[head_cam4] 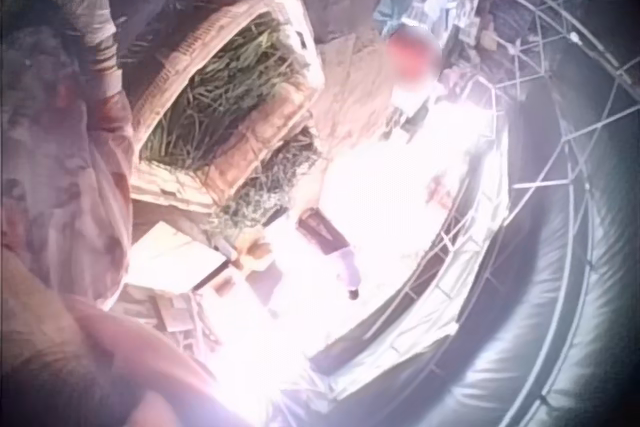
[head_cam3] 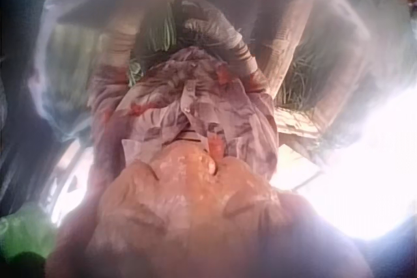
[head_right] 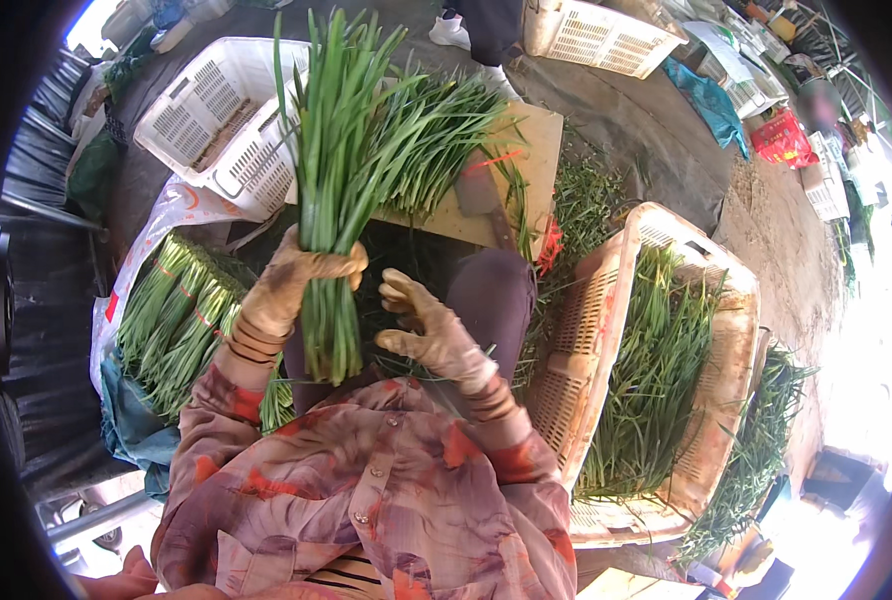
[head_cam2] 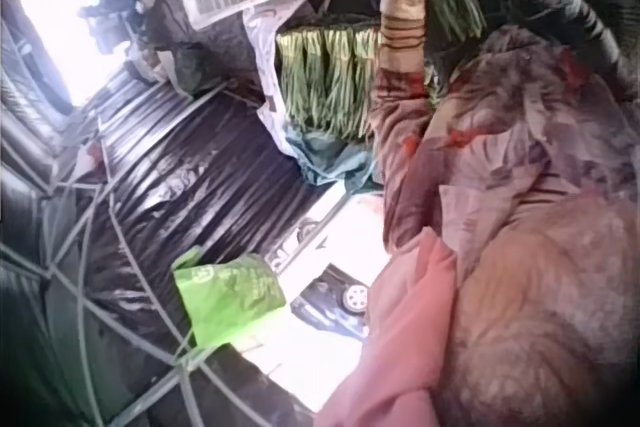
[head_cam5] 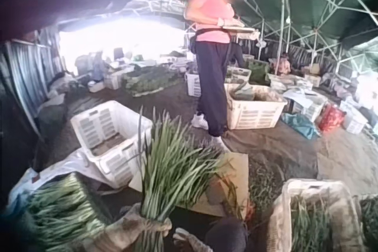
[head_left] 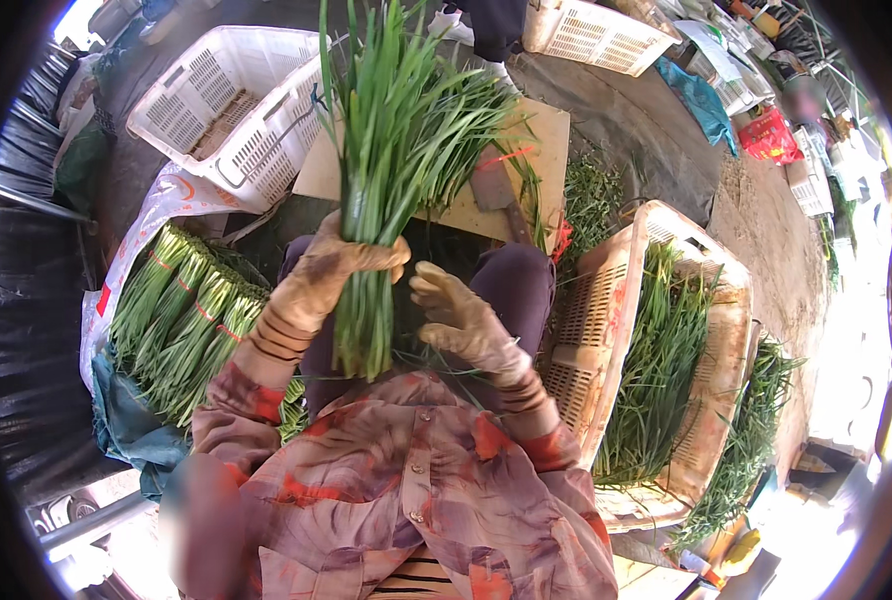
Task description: The person gathers green leafy vegetables from a basket, aligns them into a neat bunch, and secures the bundle with a rubber band. The person repeats this process multiple times, placing finished bundles on a nearby surface.
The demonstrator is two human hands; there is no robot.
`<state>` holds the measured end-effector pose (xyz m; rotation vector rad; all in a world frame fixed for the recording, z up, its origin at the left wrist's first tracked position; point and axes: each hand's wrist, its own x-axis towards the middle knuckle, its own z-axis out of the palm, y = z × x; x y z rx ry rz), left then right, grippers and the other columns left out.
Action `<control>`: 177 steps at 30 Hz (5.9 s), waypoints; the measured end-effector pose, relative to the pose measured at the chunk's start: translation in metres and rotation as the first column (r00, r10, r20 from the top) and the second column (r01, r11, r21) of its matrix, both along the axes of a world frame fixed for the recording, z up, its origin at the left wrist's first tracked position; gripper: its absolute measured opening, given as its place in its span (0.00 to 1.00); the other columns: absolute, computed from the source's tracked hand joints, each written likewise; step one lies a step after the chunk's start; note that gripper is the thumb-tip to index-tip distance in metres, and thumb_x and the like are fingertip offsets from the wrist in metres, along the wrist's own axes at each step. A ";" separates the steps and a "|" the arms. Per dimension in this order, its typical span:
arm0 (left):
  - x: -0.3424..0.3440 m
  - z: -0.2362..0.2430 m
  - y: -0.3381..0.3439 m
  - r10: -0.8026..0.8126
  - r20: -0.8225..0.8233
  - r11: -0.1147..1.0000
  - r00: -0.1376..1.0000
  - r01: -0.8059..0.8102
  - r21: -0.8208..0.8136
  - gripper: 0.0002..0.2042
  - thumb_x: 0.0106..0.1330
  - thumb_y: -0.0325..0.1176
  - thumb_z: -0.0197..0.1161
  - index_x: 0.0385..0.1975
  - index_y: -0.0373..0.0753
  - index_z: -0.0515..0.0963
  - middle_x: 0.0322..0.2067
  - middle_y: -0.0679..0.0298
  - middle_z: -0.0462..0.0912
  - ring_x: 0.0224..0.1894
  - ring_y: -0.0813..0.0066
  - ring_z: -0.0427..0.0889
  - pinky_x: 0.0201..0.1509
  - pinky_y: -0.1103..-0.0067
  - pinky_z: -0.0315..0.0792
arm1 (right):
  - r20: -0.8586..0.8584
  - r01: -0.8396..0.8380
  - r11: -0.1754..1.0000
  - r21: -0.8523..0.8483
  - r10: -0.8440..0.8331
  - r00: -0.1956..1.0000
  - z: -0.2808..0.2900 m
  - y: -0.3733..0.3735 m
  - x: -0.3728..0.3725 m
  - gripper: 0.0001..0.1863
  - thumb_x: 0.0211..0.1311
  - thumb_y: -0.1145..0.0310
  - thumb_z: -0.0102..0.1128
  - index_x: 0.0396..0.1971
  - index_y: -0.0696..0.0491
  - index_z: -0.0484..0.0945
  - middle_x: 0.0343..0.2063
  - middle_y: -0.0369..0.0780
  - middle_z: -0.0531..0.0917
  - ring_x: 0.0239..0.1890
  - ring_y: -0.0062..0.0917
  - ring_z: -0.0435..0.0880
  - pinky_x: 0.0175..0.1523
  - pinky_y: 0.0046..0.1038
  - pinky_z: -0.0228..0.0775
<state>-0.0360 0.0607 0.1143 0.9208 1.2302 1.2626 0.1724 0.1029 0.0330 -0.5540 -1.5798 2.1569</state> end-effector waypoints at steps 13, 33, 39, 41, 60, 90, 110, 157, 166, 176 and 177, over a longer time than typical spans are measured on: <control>0.018 -0.041 0.012 0.286 -0.130 0.930 0.949 -0.242 0.276 0.46 0.52 0.32 0.71 0.68 0.38 0.46 0.65 0.48 0.54 0.67 0.58 0.56 0.65 0.69 0.58 | -0.191 0.087 0.678 -0.730 -0.325 0.926 -0.041 -0.004 -0.037 0.23 0.53 0.61 0.68 0.47 0.56 0.74 0.34 0.41 0.82 0.31 0.23 0.81 0.36 0.25 0.76; 0.049 -0.074 -0.057 0.126 0.414 0.957 0.901 0.000 -0.290 0.11 0.55 0.29 0.61 0.38 0.34 0.76 0.25 0.60 0.81 0.24 0.73 0.80 0.26 0.80 0.74 | 0.066 -0.081 0.997 -0.010 0.082 0.994 -0.017 0.011 -0.019 0.27 0.56 0.60 0.67 0.50 0.59 0.69 0.41 0.39 0.79 0.42 0.19 0.76 0.46 0.24 0.71; 0.056 -0.105 -0.059 0.233 0.227 0.972 0.946 -0.229 -0.045 0.21 0.53 0.32 0.69 0.47 0.35 0.73 0.33 0.62 0.82 0.30 0.71 0.82 0.34 0.80 0.76 | -0.051 0.005 0.968 -0.250 -0.019 0.998 -0.015 -0.008 -0.019 0.30 0.56 0.65 0.67 0.55 0.58 0.65 0.41 0.37 0.78 0.43 0.20 0.76 0.47 0.21 0.72; 0.055 -0.114 -0.057 0.205 -0.030 0.976 0.978 -0.207 -0.068 0.24 0.53 0.31 0.70 0.51 0.37 0.70 0.38 0.63 0.81 0.38 0.71 0.81 0.40 0.79 0.76 | -0.172 0.149 0.941 -0.303 -0.208 0.963 -0.021 -0.022 -0.035 0.29 0.54 0.74 0.68 0.55 0.58 0.66 0.41 0.35 0.78 0.42 0.19 0.77 0.48 0.22 0.72; 0.048 -0.084 -0.062 0.081 0.377 0.944 0.923 0.050 -0.327 0.11 0.50 0.27 0.68 0.33 0.35 0.76 0.28 0.60 0.83 0.22 0.77 0.78 0.23 0.84 0.72 | -0.111 -0.085 0.952 -0.295 0.055 0.992 -0.042 -0.019 -0.003 0.21 0.59 0.56 0.64 0.43 0.57 0.72 0.30 0.36 0.79 0.31 0.21 0.78 0.36 0.23 0.70; 0.048 -0.093 -0.052 -0.107 -0.104 0.994 0.989 0.107 -0.006 0.47 0.48 0.41 0.75 0.66 0.39 0.51 0.58 0.59 0.68 0.63 0.63 0.64 0.64 0.66 0.56 | -0.060 0.401 0.893 0.207 -0.397 0.916 -0.014 0.015 -0.017 0.20 0.51 0.74 0.66 0.45 0.56 0.73 0.34 0.39 0.83 0.35 0.27 0.83 0.42 0.29 0.74; -0.020 -0.064 -0.017 -0.031 0.766 0.921 0.643 -0.279 0.272 0.13 0.62 0.32 0.57 0.45 0.34 0.75 0.28 0.66 0.72 0.34 0.72 0.71 0.45 0.73 0.67 | 0.143 0.253 0.962 0.108 -0.266 0.953 -0.018 -0.011 0.031 0.28 0.65 0.53 0.56 0.55 0.60 0.70 0.34 0.36 0.79 0.34 0.16 0.75 0.43 0.19 0.68; -0.013 -0.079 -0.015 -0.070 0.824 0.971 0.563 -0.150 0.185 0.11 0.63 0.33 0.56 0.42 0.37 0.70 0.22 0.73 0.63 0.27 0.81 0.63 0.36 0.82 0.62 | 0.066 0.052 0.990 0.131 -0.061 0.996 -0.016 -0.027 -0.007 0.17 0.59 0.76 0.59 0.49 0.59 0.75 0.42 0.42 0.79 0.43 0.25 0.78 0.49 0.24 0.70; -0.027 -0.097 -0.016 0.034 0.798 0.973 0.601 -0.204 0.112 0.12 0.61 0.33 0.59 0.42 0.34 0.77 0.25 0.68 0.74 0.32 0.74 0.71 0.40 0.77 0.66 | -0.595 -0.097 0.912 -0.398 -0.176 0.784 -0.023 -0.001 0.052 0.06 0.58 0.69 0.62 0.26 0.56 0.79 0.20 0.39 0.76 0.19 0.18 0.72 0.18 0.20 0.62; -0.017 -0.094 -0.015 0.021 0.843 0.975 0.537 -0.198 0.102 0.12 0.63 0.32 0.56 0.43 0.35 0.72 0.24 0.71 0.66 0.30 0.79 0.66 0.39 0.81 0.63 | 0.032 0.111 0.833 0.543 -0.152 0.988 -0.012 -0.028 -0.008 0.22 0.47 0.87 0.60 0.45 0.57 0.78 0.40 0.44 0.81 0.43 0.33 0.82 0.50 0.27 0.73; -0.018 -0.097 -0.016 0.048 0.837 0.973 0.545 -0.216 0.085 0.12 0.63 0.32 0.56 0.43 0.35 0.73 0.24 0.71 0.67 0.30 0.78 0.67 0.39 0.80 0.63 | 0.014 0.169 0.815 0.555 -0.212 0.977 -0.020 -0.030 -0.007 0.17 0.48 0.87 0.60 0.41 0.57 0.79 0.38 0.43 0.82 0.40 0.30 0.82 0.48 0.25 0.74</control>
